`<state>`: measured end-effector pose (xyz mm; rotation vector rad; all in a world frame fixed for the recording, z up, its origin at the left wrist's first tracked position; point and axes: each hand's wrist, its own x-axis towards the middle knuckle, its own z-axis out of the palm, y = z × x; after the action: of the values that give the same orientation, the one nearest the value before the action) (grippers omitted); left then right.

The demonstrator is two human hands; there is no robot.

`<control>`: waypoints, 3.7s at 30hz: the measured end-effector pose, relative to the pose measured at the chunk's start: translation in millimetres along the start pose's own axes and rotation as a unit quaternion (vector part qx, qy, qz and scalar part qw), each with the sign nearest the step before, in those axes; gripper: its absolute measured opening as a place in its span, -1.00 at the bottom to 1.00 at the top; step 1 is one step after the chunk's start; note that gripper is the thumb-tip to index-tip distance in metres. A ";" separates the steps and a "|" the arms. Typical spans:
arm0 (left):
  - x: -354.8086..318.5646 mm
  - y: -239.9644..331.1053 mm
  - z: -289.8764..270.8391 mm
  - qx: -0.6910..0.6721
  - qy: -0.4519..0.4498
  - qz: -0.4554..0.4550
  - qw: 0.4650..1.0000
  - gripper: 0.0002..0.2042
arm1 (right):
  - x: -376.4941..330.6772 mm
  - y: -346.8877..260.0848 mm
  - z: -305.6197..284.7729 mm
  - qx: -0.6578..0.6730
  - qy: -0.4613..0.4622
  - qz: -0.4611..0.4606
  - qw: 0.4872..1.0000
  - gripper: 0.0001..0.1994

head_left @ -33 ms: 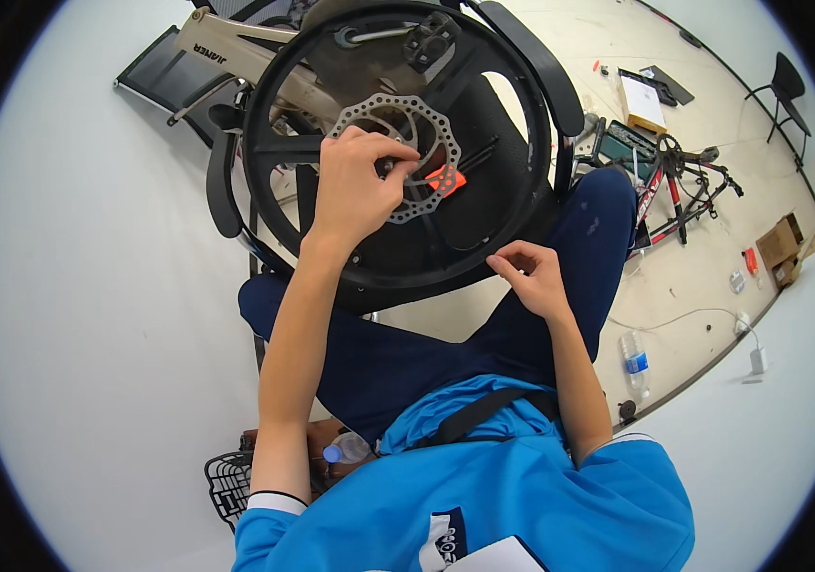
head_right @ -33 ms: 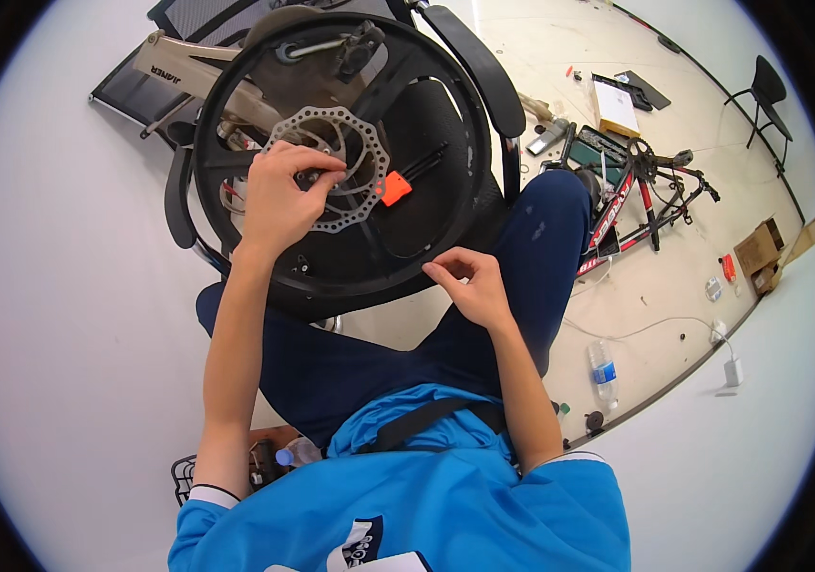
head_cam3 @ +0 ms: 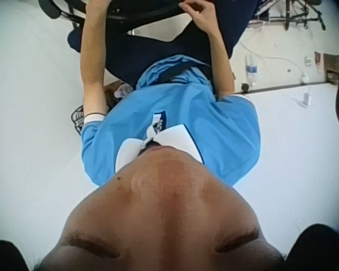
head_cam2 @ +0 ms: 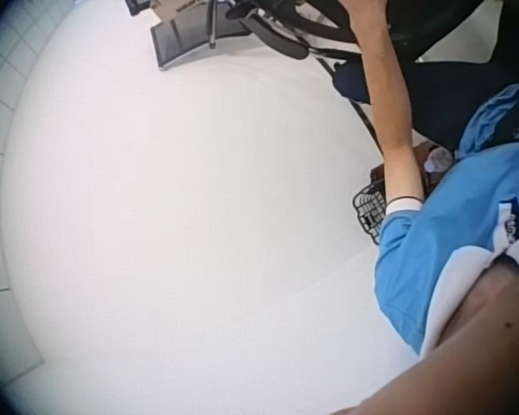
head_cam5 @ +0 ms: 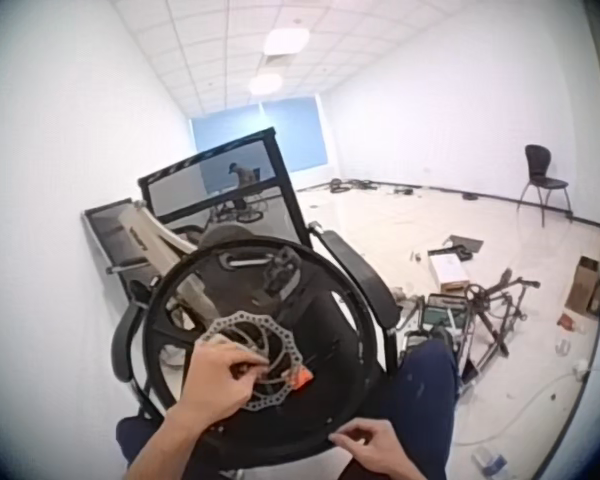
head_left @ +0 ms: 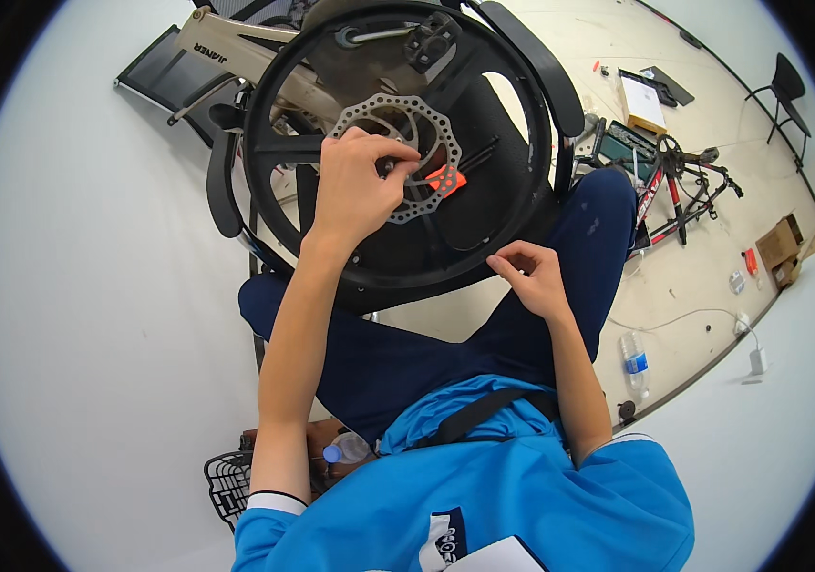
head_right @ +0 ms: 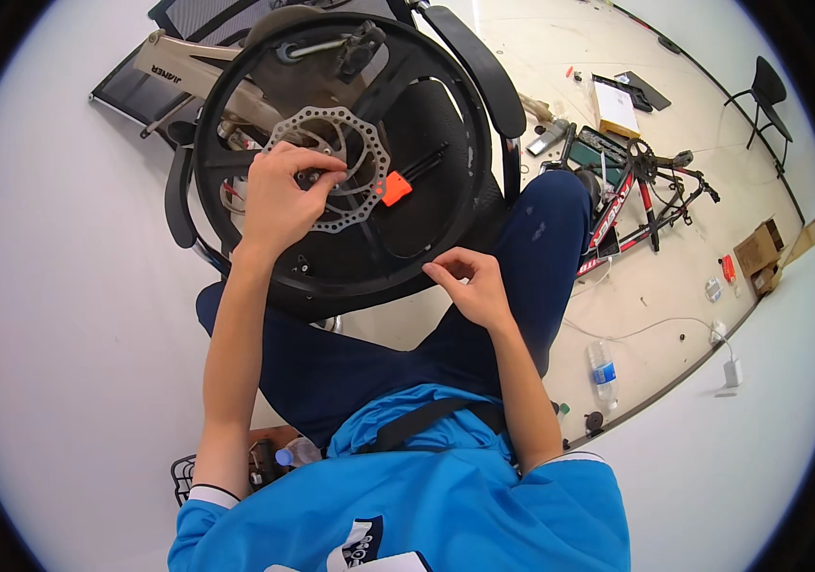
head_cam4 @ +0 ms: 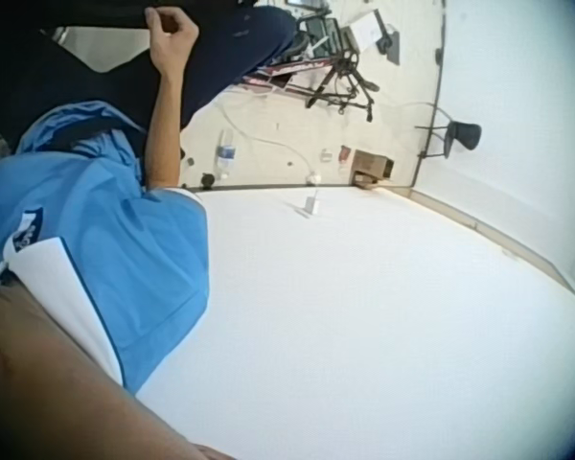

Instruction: The person assembles a bicycle wheel by hand, inserting small metal components into the hub area of the wheel. They repeatedly pick up and place parts while seated on the floor in a workshop.

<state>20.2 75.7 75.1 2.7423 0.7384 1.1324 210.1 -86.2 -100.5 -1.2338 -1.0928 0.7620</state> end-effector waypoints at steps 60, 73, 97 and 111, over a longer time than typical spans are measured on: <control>-13.0 -23.6 23.0 0.060 0.114 0.195 0.972 -0.76 | 89.7 -127.8 50.9 -0.158 0.091 -0.444 0.877 -0.88; -13.1 -26.4 28.7 0.056 0.139 0.208 0.967 -0.66 | 83.9 -139.9 46.2 -0.298 0.069 -0.518 0.798 -0.83; -14.8 -22.5 32.1 0.023 0.176 0.179 0.968 -0.81 | 92.1 -127.6 53.1 -0.238 0.103 -0.512 0.819 -0.77; -16.0 -12.1 29.8 0.006 0.177 0.129 0.976 -0.85 | 95.7 -117.4 56.8 -0.142 0.052 -0.422 0.894 -0.80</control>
<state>26.0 82.0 40.2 2.7363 0.4231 1.7043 176.6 -3.4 34.4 -0.8750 -1.5177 -0.1368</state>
